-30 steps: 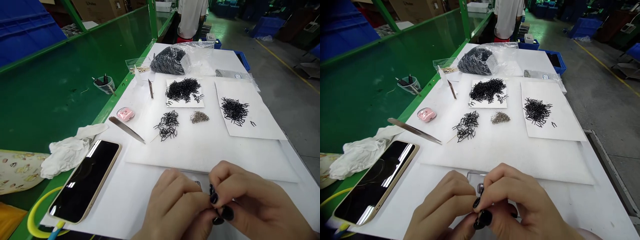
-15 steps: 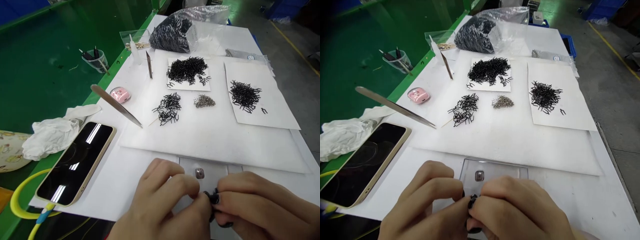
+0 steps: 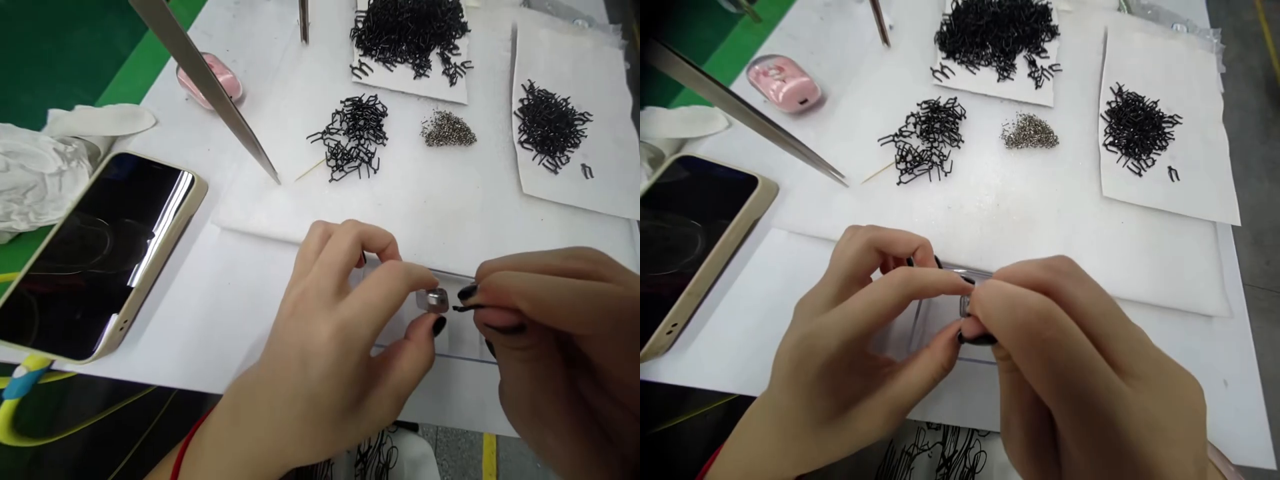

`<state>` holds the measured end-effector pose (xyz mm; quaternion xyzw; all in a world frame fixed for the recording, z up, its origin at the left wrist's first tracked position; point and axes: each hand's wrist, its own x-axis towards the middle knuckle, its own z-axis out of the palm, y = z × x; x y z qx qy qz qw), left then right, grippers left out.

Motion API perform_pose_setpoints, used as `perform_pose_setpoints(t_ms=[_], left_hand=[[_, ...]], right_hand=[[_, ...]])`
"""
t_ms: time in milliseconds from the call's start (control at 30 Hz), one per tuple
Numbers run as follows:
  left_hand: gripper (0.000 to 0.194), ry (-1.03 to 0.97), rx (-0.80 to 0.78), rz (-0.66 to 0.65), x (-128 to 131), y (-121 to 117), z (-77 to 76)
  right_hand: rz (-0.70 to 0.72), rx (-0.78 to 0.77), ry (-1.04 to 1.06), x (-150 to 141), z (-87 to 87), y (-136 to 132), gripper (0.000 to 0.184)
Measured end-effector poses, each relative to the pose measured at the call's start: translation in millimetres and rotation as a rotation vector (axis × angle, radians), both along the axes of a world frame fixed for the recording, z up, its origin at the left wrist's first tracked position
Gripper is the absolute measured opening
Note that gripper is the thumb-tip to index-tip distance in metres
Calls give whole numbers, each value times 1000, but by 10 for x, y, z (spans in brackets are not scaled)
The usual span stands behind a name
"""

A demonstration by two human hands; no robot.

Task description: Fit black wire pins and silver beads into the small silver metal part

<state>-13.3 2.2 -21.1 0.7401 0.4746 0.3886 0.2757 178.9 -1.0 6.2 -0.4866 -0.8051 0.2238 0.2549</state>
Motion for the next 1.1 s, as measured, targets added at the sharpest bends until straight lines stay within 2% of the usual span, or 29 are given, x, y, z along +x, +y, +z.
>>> perform_pose_setpoints(t_ms=[133,267,333,400,533,633,700,867,1033,1100], left_hand=[[17,19,21,2,4,3,-16],[16,0,-13,-12,-5,-2,-16],[17,-9,-24,-15,-4,-8,-19],[17,-11,-14,-6,2,-10,-22],[18,-21,-28,6,12,-2,-16],[18,-31,-46,7,3,2,-21],[18,-36,-39,4,-7,0,-32],[17,-37,-32,-4,-2,-6,-45],[17,-38,-26,-5,13,0,-22],[17,-49,-21,-6,10,-3,-16]], right_hand=[[-8,95,-90,-15,17,40,25],[-20,50,-115,28,7,51,26],[-18,-57,-61,31,-6,35,26],[-53,-75,-27,17,-17,13,25],[-88,102,-107,-7,-20,2,21],[-21,-62,-26,9,-22,30,9],[9,-130,5,25,-31,47,11],[13,-144,6,60,-58,39,17],[8,-160,3,63,-23,13,6],[-29,-80,-23,27,-2,6,9]])
